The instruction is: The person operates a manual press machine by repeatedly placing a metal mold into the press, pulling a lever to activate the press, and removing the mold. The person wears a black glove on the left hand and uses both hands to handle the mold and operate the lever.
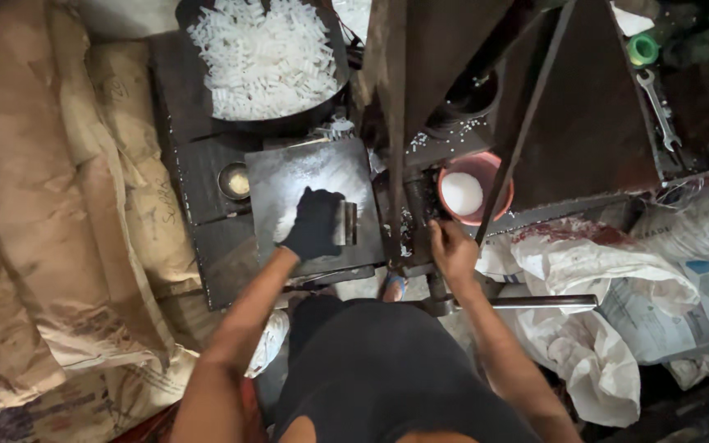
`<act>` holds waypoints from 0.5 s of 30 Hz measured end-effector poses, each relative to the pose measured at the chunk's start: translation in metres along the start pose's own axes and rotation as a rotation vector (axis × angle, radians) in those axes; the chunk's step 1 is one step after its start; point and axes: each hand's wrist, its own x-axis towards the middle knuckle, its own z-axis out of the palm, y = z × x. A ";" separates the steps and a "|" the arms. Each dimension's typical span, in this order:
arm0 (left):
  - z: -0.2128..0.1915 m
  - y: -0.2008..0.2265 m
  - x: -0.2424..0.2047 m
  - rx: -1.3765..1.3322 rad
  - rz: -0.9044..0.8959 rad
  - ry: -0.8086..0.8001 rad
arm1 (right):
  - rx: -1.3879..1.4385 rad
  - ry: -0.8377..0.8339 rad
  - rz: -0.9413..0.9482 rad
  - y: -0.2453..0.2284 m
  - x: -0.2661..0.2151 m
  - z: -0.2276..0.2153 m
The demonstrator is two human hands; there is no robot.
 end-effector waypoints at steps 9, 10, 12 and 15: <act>-0.009 -0.060 -0.046 -0.963 -0.643 -0.064 | 0.407 -0.471 0.179 -0.048 -0.041 0.038; -0.008 -0.058 -0.039 -0.800 -0.599 0.048 | 0.438 -0.531 0.209 -0.051 -0.041 0.058; -0.005 -0.048 -0.032 -0.471 -0.503 0.253 | 0.579 -0.601 0.269 -0.055 -0.042 0.102; -0.006 -0.038 -0.036 -0.397 -0.539 0.354 | 0.618 -0.618 0.324 -0.057 -0.038 0.162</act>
